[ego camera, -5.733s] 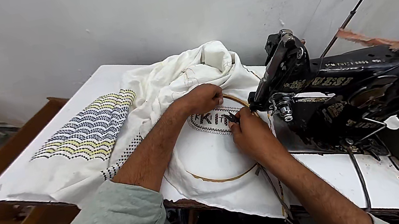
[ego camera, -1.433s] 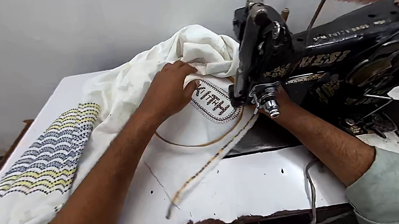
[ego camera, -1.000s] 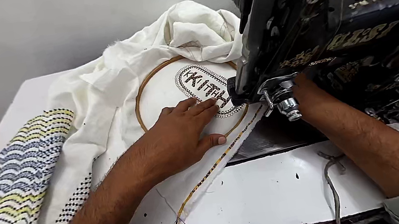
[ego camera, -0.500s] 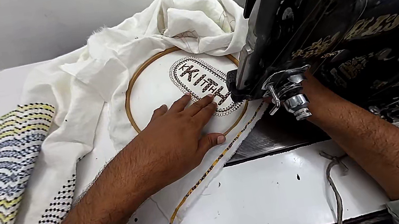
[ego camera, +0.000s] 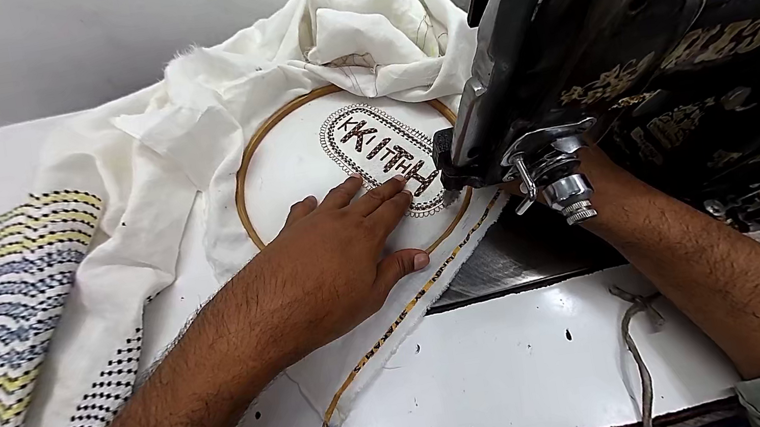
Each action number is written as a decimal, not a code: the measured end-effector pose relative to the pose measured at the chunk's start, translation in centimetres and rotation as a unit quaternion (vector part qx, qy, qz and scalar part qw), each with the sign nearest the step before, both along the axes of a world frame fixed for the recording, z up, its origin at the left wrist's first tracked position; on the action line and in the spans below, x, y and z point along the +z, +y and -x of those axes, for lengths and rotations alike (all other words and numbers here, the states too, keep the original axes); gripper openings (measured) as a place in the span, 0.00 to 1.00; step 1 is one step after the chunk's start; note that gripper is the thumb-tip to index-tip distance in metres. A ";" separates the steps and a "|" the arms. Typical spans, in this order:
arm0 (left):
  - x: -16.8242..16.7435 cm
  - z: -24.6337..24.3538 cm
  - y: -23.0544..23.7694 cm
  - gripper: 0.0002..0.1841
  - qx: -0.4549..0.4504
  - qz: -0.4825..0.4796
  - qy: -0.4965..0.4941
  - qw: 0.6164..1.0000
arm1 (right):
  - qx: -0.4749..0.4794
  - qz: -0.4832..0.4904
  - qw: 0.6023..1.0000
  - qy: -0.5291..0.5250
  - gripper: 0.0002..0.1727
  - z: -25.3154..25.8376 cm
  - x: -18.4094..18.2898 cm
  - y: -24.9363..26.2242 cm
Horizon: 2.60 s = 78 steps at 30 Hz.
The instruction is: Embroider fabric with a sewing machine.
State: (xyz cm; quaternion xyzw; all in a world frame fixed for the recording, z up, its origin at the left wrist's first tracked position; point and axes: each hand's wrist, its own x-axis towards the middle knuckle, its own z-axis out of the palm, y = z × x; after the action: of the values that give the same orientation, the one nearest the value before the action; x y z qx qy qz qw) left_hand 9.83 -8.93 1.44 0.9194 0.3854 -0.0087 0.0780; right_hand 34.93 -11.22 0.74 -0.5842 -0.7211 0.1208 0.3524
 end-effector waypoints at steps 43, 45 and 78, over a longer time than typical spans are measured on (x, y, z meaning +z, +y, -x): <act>-0.3 -0.3 -0.2 0.40 -0.002 -0.013 -0.003 1.000 | 0.016 -0.037 0.998 0.050 0.13 -0.2 -0.9 0.7; -0.4 -0.4 -0.2 0.39 -0.001 -0.015 -0.004 1.000 | 0.021 -0.035 0.998 0.047 0.12 -0.2 -0.4 0.4; -0.3 -0.5 -0.3 0.39 0.001 -0.009 -0.010 1.000 | 0.002 -0.012 1.000 0.024 0.12 -0.2 -0.2 0.5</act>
State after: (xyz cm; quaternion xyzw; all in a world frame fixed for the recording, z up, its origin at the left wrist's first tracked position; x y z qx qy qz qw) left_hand 10.31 -9.20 1.15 0.9198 0.3853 0.0037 0.0738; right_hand 35.11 -10.70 0.53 -0.5754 -0.7149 0.1268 0.3766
